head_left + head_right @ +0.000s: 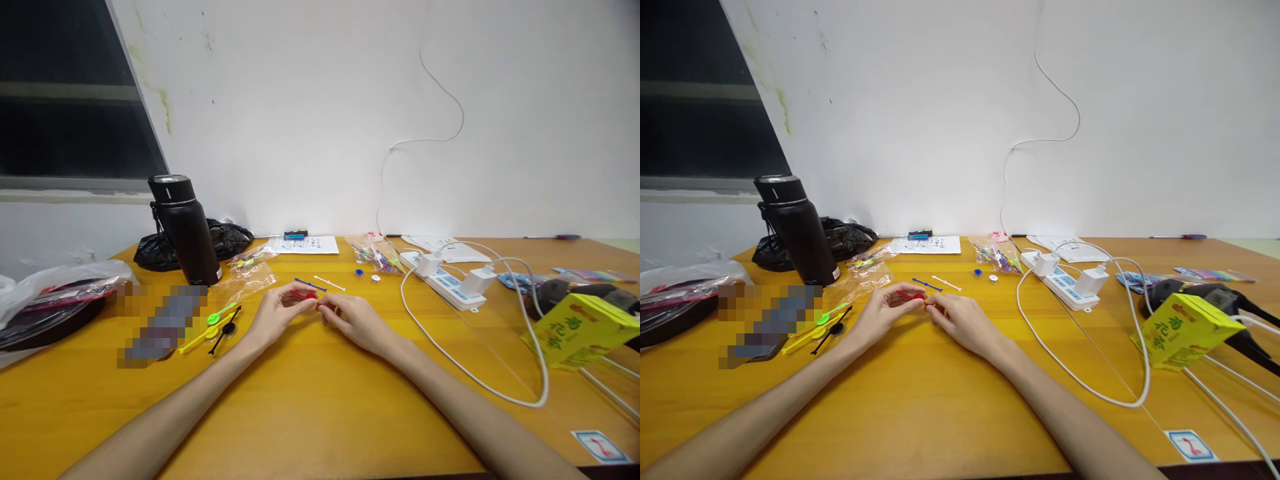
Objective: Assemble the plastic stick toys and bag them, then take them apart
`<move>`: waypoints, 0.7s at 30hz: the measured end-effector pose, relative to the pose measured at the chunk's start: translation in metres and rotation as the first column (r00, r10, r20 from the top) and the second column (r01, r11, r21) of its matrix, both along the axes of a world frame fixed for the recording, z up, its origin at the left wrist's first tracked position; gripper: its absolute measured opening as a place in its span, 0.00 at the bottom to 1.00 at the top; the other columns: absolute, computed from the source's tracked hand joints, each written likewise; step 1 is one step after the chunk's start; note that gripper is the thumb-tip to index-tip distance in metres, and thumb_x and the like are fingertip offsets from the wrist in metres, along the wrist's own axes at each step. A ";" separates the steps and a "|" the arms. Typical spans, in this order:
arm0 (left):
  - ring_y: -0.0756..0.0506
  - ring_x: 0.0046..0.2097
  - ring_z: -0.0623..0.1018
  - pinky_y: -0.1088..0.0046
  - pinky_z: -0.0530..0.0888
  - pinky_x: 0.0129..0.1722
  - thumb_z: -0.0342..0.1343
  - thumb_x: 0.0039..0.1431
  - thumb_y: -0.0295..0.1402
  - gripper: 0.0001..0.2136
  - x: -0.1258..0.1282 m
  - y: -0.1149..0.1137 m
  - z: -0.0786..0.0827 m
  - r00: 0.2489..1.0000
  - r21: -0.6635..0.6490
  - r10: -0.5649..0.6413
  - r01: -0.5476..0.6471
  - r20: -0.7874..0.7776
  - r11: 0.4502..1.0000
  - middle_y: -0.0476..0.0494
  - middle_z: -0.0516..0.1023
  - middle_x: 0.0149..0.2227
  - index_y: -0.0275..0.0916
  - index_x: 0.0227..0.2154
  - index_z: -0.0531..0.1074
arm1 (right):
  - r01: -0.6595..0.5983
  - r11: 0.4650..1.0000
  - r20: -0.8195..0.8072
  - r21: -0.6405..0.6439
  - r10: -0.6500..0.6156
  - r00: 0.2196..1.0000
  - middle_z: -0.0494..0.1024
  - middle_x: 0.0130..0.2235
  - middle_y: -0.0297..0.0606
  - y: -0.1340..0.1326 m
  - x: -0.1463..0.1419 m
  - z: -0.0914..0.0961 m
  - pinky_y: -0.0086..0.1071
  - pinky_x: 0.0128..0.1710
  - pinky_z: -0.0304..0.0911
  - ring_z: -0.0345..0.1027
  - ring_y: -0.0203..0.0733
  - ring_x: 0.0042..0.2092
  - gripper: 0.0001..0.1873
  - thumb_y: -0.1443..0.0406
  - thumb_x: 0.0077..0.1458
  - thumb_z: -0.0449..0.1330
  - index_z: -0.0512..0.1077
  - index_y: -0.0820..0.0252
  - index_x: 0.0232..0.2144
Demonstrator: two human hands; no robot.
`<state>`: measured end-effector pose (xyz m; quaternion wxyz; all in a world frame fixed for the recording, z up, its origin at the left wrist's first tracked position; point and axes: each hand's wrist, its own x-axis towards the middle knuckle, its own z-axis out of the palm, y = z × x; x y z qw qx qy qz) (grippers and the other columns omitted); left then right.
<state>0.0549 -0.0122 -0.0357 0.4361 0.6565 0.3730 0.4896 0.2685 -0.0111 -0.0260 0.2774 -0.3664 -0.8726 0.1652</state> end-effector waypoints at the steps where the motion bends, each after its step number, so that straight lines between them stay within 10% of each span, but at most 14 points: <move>1: 0.42 0.44 0.81 0.67 0.76 0.48 0.65 0.56 0.40 0.13 0.000 0.000 0.000 1.000 -0.003 0.002 -0.002 0.005 1.000 0.40 0.83 0.42 0.39 0.41 0.80 | 0.000 1.000 0.001 -0.004 0.000 1.000 0.81 0.36 0.38 0.000 0.000 0.000 0.32 0.36 0.63 0.73 0.42 0.35 0.14 0.58 0.69 0.50 0.74 0.54 0.42; 21: 0.43 0.45 0.79 0.69 0.77 0.45 0.64 0.56 0.45 0.19 -0.003 0.010 0.000 0.975 -0.093 0.102 -0.084 0.200 0.992 0.41 0.81 0.45 0.40 0.47 0.78 | -0.101 0.995 0.131 -0.007 0.101 0.986 0.81 0.47 0.39 -0.011 -0.004 0.008 0.34 0.46 0.65 0.76 0.44 0.45 0.16 0.60 0.70 0.47 0.73 0.52 0.50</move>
